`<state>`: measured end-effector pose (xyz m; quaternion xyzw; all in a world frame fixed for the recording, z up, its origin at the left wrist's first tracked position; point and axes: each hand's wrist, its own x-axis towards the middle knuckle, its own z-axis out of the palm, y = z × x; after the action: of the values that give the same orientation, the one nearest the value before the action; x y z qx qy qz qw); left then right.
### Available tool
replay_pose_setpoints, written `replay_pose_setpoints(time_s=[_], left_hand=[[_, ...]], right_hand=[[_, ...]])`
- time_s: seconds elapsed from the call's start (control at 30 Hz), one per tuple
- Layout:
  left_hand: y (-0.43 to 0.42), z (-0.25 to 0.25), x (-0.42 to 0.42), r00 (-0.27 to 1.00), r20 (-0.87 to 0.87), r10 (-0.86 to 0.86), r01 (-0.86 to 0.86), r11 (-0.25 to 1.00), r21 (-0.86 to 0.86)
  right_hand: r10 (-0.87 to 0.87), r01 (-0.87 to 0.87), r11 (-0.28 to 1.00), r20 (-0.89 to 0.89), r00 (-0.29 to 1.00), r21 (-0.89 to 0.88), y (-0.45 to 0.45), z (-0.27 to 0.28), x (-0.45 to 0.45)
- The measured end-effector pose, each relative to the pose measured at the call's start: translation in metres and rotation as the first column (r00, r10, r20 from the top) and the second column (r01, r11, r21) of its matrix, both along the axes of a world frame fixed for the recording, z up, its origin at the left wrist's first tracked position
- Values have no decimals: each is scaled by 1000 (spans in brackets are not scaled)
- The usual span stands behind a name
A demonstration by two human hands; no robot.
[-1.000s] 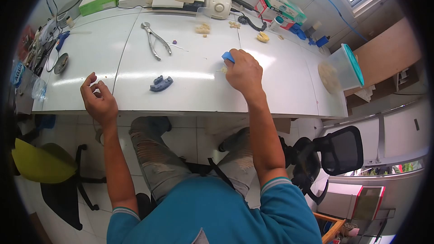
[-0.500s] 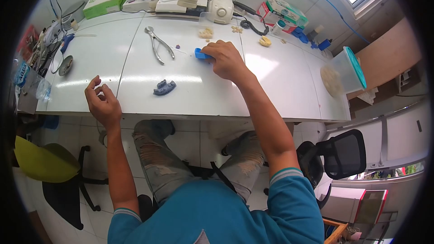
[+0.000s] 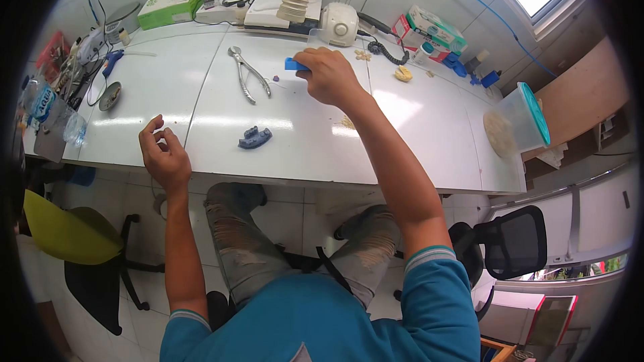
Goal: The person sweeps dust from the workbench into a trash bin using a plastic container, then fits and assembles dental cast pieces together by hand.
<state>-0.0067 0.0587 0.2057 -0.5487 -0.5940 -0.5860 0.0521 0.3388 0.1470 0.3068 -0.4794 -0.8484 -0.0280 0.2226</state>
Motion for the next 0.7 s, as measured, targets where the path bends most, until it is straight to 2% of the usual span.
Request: replay_pose_setpoints(time_s=[0.07, 0.2, 0.3, 0.4, 0.5, 0.7], left_hand=[[2, -1, 0, 1000, -1, -1, 1, 1000, 9], [1, -1, 0, 1000, 16, 1, -2, 1000, 28], [0, 0, 0, 1000, 21, -2, 2, 1000, 26], [1, -1, 0, 1000, 13, -6, 6, 1000, 19], [1, -1, -1, 1000, 10, -1, 1, 1000, 4], [0, -2, -2, 1000, 3, 7, -7, 1000, -1]], right_hand=[[75, -76, 996, 35, 997, 39, 31, -7, -13], [192, -189, 981, 107, 976, -37, 59, -16, -28], [147, -131, 982, 120, 982, -134, 56, -23, -24], [114, -99, 984, 97, 989, -145, 39, -24, -8], [152, -139, 976, 66, 986, -171, 18, -24, 12], [107, -84, 965, 83, 991, -247, -60, -9, 33]])
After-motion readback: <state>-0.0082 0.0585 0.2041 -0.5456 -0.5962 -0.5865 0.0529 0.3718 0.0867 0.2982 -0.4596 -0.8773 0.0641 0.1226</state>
